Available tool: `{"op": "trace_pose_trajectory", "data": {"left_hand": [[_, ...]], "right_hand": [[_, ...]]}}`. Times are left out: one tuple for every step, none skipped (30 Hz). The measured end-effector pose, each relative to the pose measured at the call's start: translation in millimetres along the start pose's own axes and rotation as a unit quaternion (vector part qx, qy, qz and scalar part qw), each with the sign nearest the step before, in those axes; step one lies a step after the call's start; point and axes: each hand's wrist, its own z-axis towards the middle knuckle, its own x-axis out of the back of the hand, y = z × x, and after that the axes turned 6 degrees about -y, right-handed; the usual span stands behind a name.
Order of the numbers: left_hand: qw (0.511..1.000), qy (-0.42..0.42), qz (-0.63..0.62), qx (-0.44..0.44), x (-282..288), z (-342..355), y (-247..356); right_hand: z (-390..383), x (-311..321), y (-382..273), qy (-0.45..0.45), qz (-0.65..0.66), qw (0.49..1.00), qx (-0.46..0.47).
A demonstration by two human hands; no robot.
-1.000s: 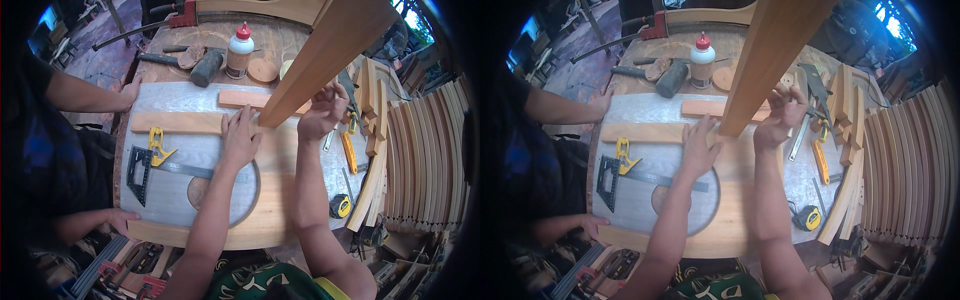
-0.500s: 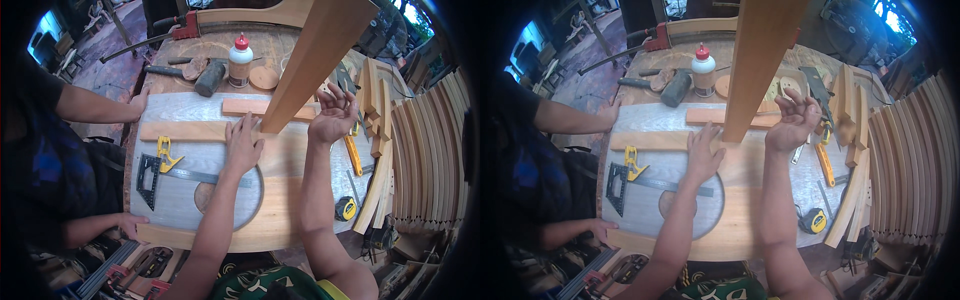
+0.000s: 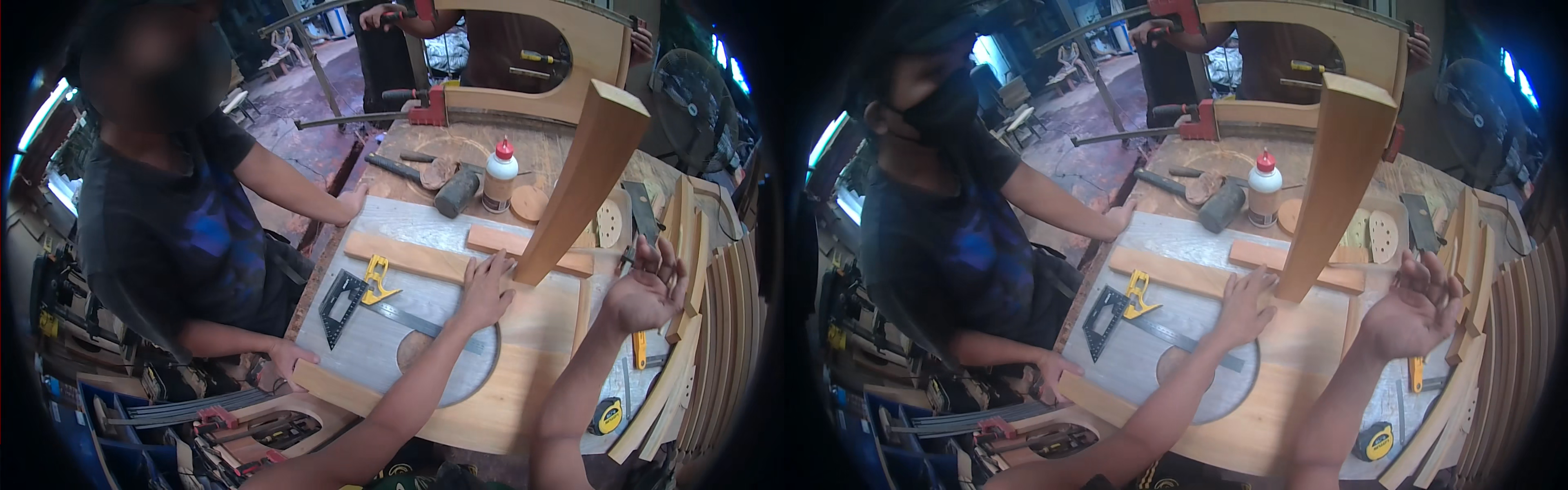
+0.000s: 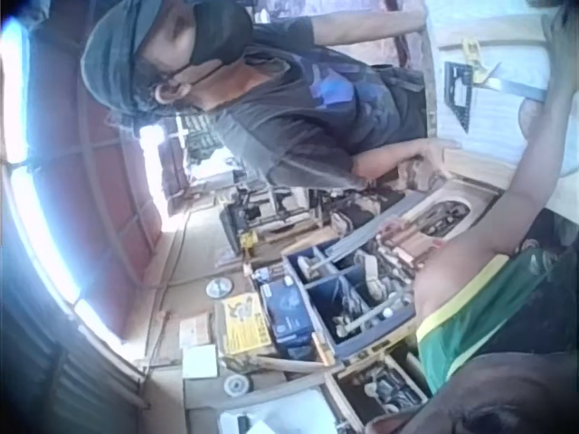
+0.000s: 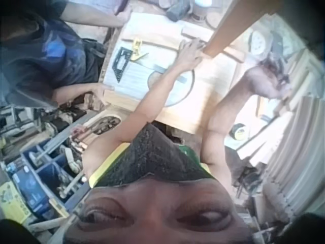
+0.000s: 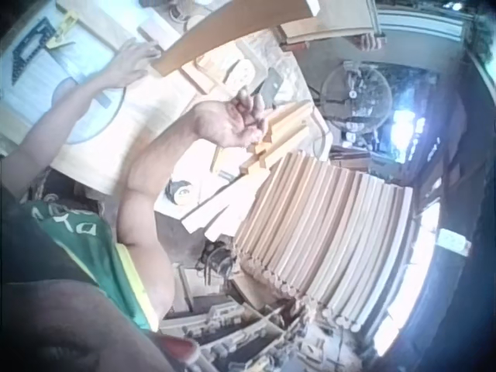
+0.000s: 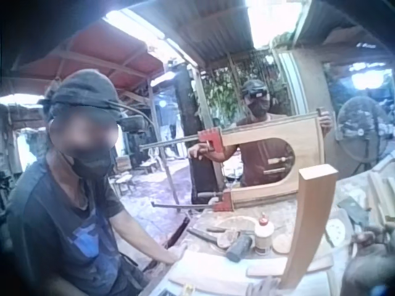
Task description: Marking specific points on wooden furniture components using a pencil and square to prepare for assembly.
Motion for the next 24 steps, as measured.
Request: {"op": "trace_pose_trajectory", "data": {"left_hand": [[1.0, -0.001, 0.001, 0.004, 0.2, 0.0, -0.8], [1.0, 0.002, 0.006, 0.004, 0.2, 1.3, -2.7], [1.0, 0.003, 0.022, 0.001, -0.5, 2.1, -5.1], [0.999, 0.0, 0.034, -0.004, -4.5, 1.6, -3.0], [0.999, 0.0, 0.037, -0.003, -3.9, 1.6, -3.0], [0.999, 0.005, 0.042, -0.002, -2.2, 1.9, -4.7], [0.999, 0.008, 0.045, -0.003, -1.4, 2.1, -4.0], [0.999, 0.004, 0.044, -0.003, -0.8, 2.7, -3.5], [0.999, 0.007, 0.039, -0.004, -0.1, 3.4, -3.2], [0.999, 0.012, 0.034, -0.007, -0.5, 5.2, -2.3], [0.999, 0.009, 0.033, -0.01, -2.6, 6.0, -1.6], [0.999, 0.008, 0.03, -0.01, -4.6, 7.2, -0.7], [1.0, 0.008, 0.029, -0.008, -4.1, 6.0, -1.1], [1.0, 0.006, 0.03, -0.008, -2.8, 6.1, -1.7], [0.999, 0.011, 0.032, -0.013, -0.9, 7.5, -2.4], [0.999, 0.017, 0.034, -0.019, 0.0, 9.0, -2.4], [0.999, 0.015, 0.035, -0.02, -0.4, 8.1, -2.2], [0.999, 0.011, 0.035, -0.009, -1.1, 6.0, -1.6], [0.999, 0.006, 0.034, 0.003, -1.1, 4.9, -1.3], [0.999, 0.006, 0.035, 0.002, -0.9, 4.6, -1.1], [0.999, 0.008, 0.031, 0.001, -0.8, 4.2, -1.0], [1.0, 0.009, 0.026, 0.001, -0.4, 2.5, 0.0], [1.0, 0.008, 0.026, 0.002, 0.0, 1.1, 0.8], [1.0, 0.009, 0.025, 0.0, 0.2, -0.4, 1.4]], "right_hand": [[0.9, -0.1, -7.8, -0.022, 0.035, 0.999, 0.004], [2.1, -0.1, -15.0, -0.03, 0.066, 0.997, 0.004], [2.8, -1.5, -19.5, -0.029, 0.07, 0.997, 0.004], [1.8, -5.1, -28.5, -0.043, 0.085, 0.995, 0.011], [0.6, -9.0, -33.0, -0.056, 0.104, 0.993, 0.016], [1.3, -11.7, -37.5, -0.054, 0.105, 0.993, 0.015], [2.9, -13.6, -44.2, -0.074, 0.118, 0.99, 0.014], [3.1, -15.0, -49.9, -0.093, 0.132, 0.987, 0.012], [1.0, -16.9, -54.7, -0.091, 0.129, 0.987, 0.011], [0.2, -19.6, -59.1, -0.087, 0.125, 0.988, 0.019], [1.0, -20.0, -63.4, -0.084, 0.121, 0.989, 0.026], [2.9, -17.3, -68.4, -0.083, 0.118, 0.989, 0.029], [2.0, -14.2, -72.0, -0.085, 0.111, 0.989, 0.035], [1.2, -12.7, -75.8, -0.088, 0.104, 0.99, 0.043], [-0.6, -12.9, -79.4, -0.086, 0.103, 0.99, 0.044], [-2.9, -16.3, -82.8, -0.083, 0.102, 0.99, 0.053], [-4.7, -19.9, -86.4, -0.08, 0.1, 0.99, 0.062], [-5.9, -23.5, -90.6, -0.079, 0.1, 0.99, 0.064], [-7.6, -27.0, -93.9, -0.081, 0.112, 0.989, 0.062], [-8.2, -28.7, -96.0, -0.082, 0.124, 0.987, 0.06], [-6.6, -26.7, -97.0, -0.082, 0.125, 0.987, 0.061], [-4.7, -22.9, -98.7, -0.091, 0.117, 0.987, 0.06], [-4.0, -20.5, -100.1, -0.1, 0.109, 0.987, 0.058], [-4.9, -19.9, -101.1, -0.1, 0.108, 0.987, 0.056]]}}
